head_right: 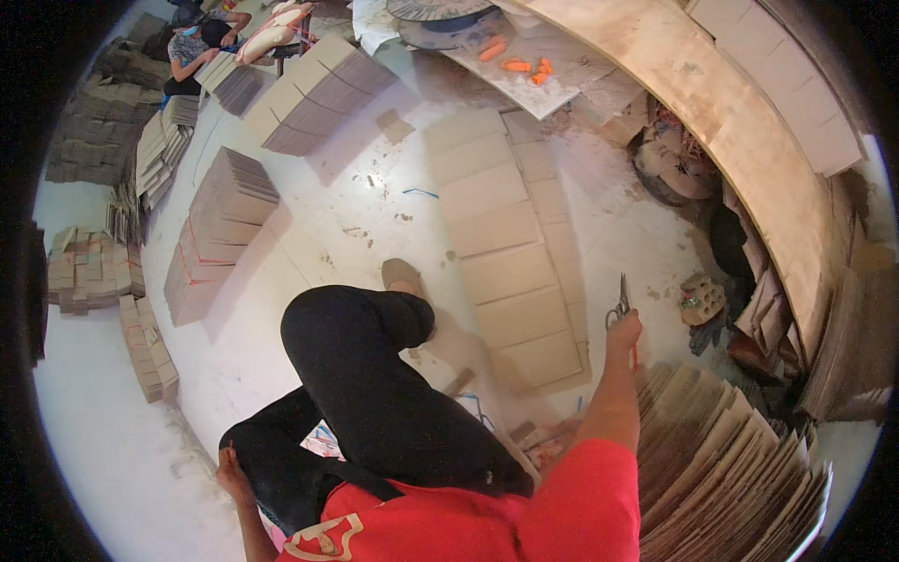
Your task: The person sits on the floor and ties a stack of flat cardboard pieces with a red plastic strap. They then retrieve scissors, cut the strap, and move the bundle aside. The person repeats the process with another stack of cardboard.
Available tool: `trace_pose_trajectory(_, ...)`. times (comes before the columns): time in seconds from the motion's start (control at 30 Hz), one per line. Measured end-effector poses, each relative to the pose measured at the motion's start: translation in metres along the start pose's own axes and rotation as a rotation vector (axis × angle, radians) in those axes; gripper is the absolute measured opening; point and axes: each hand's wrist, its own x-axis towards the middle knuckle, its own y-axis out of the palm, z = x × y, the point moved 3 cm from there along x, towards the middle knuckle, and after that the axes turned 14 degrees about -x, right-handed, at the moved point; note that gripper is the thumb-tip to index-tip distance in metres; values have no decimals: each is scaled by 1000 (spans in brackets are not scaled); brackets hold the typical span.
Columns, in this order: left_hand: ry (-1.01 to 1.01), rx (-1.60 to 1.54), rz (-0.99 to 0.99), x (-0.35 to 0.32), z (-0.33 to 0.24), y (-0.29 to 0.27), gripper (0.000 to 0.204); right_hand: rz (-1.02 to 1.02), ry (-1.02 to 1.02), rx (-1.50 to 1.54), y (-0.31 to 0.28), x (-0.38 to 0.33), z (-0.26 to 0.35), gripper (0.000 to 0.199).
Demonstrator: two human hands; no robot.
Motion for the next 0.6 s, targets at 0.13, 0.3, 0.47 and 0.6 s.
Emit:
trace_pose_trajectory(0.13, 5, 46, 10, 0, -5, -3, 19, 107, 35, -249, 4, 7, 10, 32)
trace_pose_trajectory(0.3, 84, 30, -46, 8, -11, 5, 22, -12, -430, 174, 26, 1, 83, 62)
trace_pose_trajectory(0.47, 36, 22, 18, 10, -13, 1, 15, 361, -351, 130, 52, -27, 149, 83)
trace_pose_trajectory(0.6, 24, 12, -22, 4, -14, -2, 16, 435, -182, -89, 15, -37, 175, 76)
